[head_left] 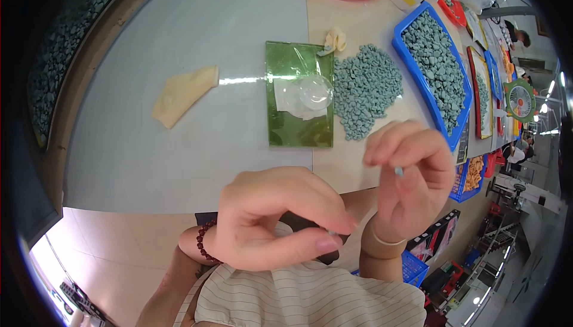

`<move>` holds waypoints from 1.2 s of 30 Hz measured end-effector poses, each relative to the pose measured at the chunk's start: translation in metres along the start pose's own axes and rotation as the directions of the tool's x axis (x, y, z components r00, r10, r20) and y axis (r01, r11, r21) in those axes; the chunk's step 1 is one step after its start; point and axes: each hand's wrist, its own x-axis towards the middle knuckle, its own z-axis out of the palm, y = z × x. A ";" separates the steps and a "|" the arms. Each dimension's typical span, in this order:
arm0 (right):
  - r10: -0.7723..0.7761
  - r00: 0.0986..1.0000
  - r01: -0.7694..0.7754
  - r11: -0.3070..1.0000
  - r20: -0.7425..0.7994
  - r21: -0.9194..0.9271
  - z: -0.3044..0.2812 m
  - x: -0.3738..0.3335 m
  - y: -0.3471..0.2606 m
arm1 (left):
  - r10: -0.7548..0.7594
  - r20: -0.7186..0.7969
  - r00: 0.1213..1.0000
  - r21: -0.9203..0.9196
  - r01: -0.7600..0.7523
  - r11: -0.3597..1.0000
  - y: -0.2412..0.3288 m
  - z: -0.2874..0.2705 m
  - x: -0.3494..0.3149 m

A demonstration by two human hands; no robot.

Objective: The person assembles small parts by picking them up from the table, dipping pieces into an adhesive container, and fitting them together by hand. They also refill the adhesive container using a squeeze bottle.

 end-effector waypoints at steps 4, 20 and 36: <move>0.240 0.970 -0.225 0.946 -0.038 0.233 0.008 -0.024 -0.002 | -0.147 -0.095 0.985 -0.083 0.140 0.987 -0.001 0.010 -0.002; -0.086 0.994 0.096 0.985 0.074 -0.146 -0.014 -0.045 -0.006 | 0.016 -0.124 0.992 0.107 -0.003 0.994 -0.027 0.031 -0.005; -0.145 0.968 0.212 0.911 0.207 -0.354 -0.024 -0.044 -0.013 | 0.005 -0.053 0.999 0.207 0.006 0.978 -0.023 0.029 -0.001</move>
